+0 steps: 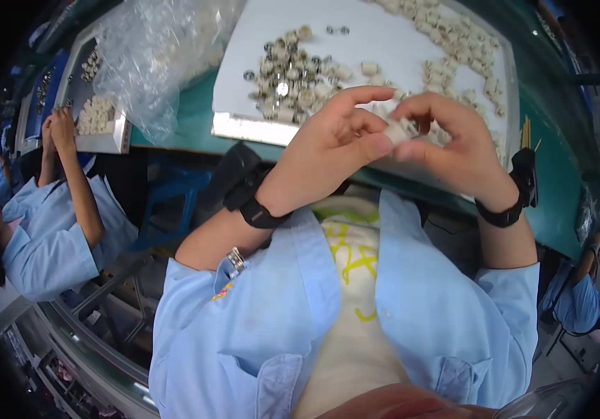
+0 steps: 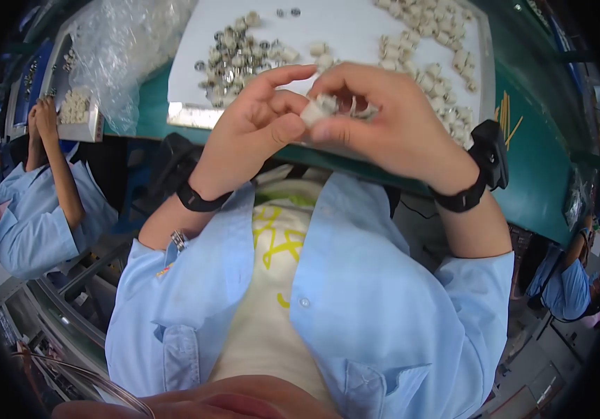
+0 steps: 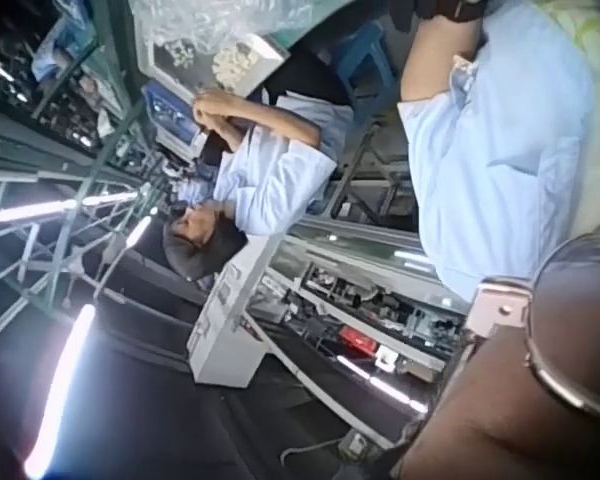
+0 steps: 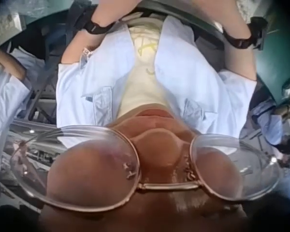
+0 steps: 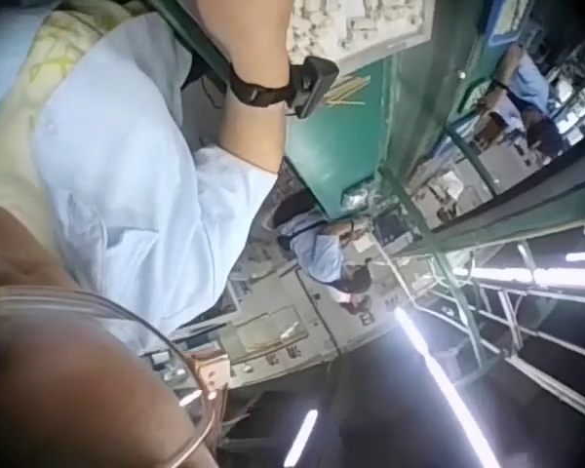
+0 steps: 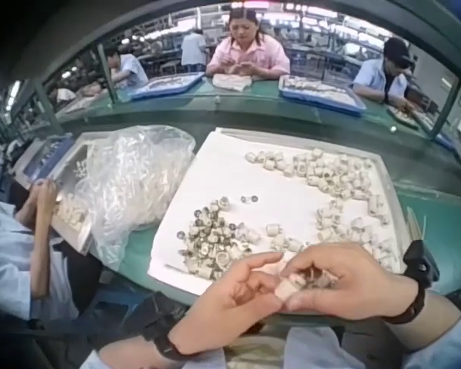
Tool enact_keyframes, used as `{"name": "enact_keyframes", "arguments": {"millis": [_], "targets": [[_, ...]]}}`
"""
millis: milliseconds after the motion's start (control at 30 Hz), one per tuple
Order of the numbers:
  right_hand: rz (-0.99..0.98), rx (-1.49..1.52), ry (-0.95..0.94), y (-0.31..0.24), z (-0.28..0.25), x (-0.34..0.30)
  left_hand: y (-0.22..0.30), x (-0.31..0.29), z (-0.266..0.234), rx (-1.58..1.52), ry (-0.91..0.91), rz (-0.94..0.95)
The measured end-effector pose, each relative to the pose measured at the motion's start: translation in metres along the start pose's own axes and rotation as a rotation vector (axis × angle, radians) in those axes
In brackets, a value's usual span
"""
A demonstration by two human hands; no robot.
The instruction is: Assembling small electronic components by inserting metal pins into plastic housings.
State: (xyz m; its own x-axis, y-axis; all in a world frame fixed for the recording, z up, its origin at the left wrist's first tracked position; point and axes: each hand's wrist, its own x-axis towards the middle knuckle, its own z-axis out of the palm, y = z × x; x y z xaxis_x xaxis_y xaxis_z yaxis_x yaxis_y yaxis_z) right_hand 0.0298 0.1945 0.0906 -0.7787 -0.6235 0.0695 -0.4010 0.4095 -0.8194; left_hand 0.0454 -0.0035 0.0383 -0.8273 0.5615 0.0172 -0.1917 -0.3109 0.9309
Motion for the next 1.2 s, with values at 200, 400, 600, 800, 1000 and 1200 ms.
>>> {"name": "enact_keyframes", "arguments": {"millis": [200,400,600,800,1000,1200], "targets": [[0.057,-0.139,0.448,0.083,-0.107,0.077,-0.001,0.017,-0.024,0.954,0.323,0.434],[0.227,-0.761,0.725,0.200,-0.228,0.149,-0.013,0.020,-0.027,1.457,0.318,0.393],[0.773,-0.752,0.836,0.283,-0.269,0.175,-0.010,0.024,-0.028,1.405,0.323,0.277],[0.824,-0.810,0.709,0.346,-0.285,0.159,-0.012,0.026,-0.030,1.365,0.285,0.228],[0.342,-0.422,0.562,0.230,-0.237,0.152,-0.015,0.026,-0.032,1.355,0.286,0.237],[0.009,-0.474,-0.022,0.114,-0.094,0.130,-0.016,0.025,-0.031,1.366,0.333,0.289]]}}
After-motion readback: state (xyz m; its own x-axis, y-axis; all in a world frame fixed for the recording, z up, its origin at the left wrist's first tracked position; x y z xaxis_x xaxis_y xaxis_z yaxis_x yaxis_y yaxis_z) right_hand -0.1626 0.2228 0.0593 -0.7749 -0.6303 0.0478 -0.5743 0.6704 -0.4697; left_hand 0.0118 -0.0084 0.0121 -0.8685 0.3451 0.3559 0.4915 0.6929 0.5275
